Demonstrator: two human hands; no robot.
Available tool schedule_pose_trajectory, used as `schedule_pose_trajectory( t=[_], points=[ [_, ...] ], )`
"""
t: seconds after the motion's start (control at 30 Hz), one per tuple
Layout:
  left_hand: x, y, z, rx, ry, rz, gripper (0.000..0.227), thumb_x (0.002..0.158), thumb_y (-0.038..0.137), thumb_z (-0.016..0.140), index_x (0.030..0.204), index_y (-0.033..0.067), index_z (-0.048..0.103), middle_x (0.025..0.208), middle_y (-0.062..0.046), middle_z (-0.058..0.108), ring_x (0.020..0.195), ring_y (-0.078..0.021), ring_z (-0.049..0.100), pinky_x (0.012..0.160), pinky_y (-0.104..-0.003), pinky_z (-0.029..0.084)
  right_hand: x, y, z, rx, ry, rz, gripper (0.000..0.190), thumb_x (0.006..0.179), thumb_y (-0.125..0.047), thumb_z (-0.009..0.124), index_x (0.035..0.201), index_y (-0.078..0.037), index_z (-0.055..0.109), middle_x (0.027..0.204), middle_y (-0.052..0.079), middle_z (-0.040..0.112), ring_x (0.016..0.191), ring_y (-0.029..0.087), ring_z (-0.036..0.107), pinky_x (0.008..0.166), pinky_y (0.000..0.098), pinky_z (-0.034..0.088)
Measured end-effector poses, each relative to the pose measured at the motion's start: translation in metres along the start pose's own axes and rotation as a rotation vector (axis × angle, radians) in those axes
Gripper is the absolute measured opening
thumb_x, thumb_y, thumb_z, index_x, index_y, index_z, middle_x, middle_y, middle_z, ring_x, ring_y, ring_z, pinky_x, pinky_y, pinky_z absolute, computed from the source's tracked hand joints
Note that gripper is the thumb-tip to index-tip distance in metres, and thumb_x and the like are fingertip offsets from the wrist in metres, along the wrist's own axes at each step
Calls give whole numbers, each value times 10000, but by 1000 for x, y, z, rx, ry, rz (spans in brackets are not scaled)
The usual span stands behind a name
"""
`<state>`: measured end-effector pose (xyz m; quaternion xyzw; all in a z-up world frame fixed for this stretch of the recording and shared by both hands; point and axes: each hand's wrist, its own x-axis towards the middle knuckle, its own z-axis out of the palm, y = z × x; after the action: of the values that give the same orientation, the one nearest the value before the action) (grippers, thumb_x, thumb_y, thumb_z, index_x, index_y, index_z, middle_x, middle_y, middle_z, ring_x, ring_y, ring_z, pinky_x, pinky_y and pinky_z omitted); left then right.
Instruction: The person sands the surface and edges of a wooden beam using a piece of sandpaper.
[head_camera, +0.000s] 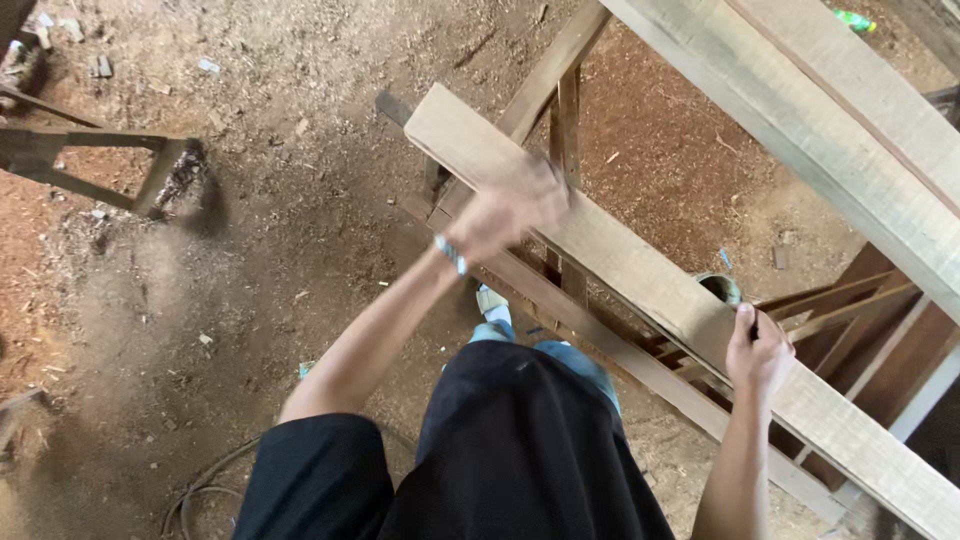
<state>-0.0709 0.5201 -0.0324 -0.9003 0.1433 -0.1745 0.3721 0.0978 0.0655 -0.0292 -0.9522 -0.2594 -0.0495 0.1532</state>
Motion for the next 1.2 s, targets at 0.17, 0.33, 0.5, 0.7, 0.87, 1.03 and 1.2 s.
schedule_pose_trajectory(
  t=[0.17, 0.33, 0.5, 0.7, 0.87, 1.03, 1.2],
  points=[
    [-55, -32, -4, -1540, -200, -470, 199, 1124, 221, 560, 1296, 172, 648, 1280, 3, 698, 1226, -131, 654, 1244, -281, 466, -5, 1, 1, 0, 23, -36, 300, 1150, -229, 627, 979, -9, 738, 901, 199, 699, 829, 391, 654, 740, 472, 506],
    [-57, -55, 17, -1206, -190, -1226, 337, 1068, 266, 592, 1384, 151, 622, 1448, -50, 625, 1395, -230, 555, 1155, -309, 495, -3, 6, 5, -38, 27, -30, 415, 1164, -243, 649, 829, 1, 647, 815, 211, 650, 782, 406, 622, 729, 499, 486],
    [18, 20, -19, -942, -3, -879, 482, 1046, 355, 639, 1477, 144, 590, 1615, 17, 382, 1489, -176, 412, 1220, -394, 494, -1, 0, -1, -10, 10, -16, 403, 1151, -237, 649, 829, 5, 644, 816, 219, 644, 797, 417, 621, 724, 494, 483],
    [48, 94, -89, -1115, 55, -394, 494, 943, 180, 630, 1430, 115, 581, 1529, -48, 551, 1429, -223, 488, 1224, -404, 382, -1, -14, -8, 46, 11, 3, 357, 1147, -236, 648, 873, -12, 692, 834, 209, 655, 792, 402, 634, 782, 487, 498],
    [-7, 60, -50, -1197, -188, -604, 483, 1022, 70, 616, 1489, 184, 574, 1526, -11, 557, 1438, -259, 505, 1164, -387, 397, -1, -17, -12, 11, 2, 7, 404, 1156, -241, 647, 830, -2, 656, 869, 183, 666, 832, 386, 637, 855, 485, 494],
    [13, 40, -13, -1002, -101, -761, 483, 1066, 261, 683, 1489, 113, 503, 1548, -109, 533, 1436, -298, 484, 1237, -450, 357, 1, -21, -14, 49, 23, -12, 336, 1152, -234, 632, 892, -28, 685, 887, 167, 682, 846, 372, 646, 853, 483, 492],
    [80, 95, -80, -1197, -81, -673, 597, 1005, 299, 706, 1528, 98, 500, 1462, -83, 574, 1421, -291, 514, 1241, -476, 399, 3, -20, -15, 71, 23, -32, 359, 1154, -238, 630, 867, -27, 685, 888, 148, 692, 835, 344, 659, 855, 471, 496]
  ],
)
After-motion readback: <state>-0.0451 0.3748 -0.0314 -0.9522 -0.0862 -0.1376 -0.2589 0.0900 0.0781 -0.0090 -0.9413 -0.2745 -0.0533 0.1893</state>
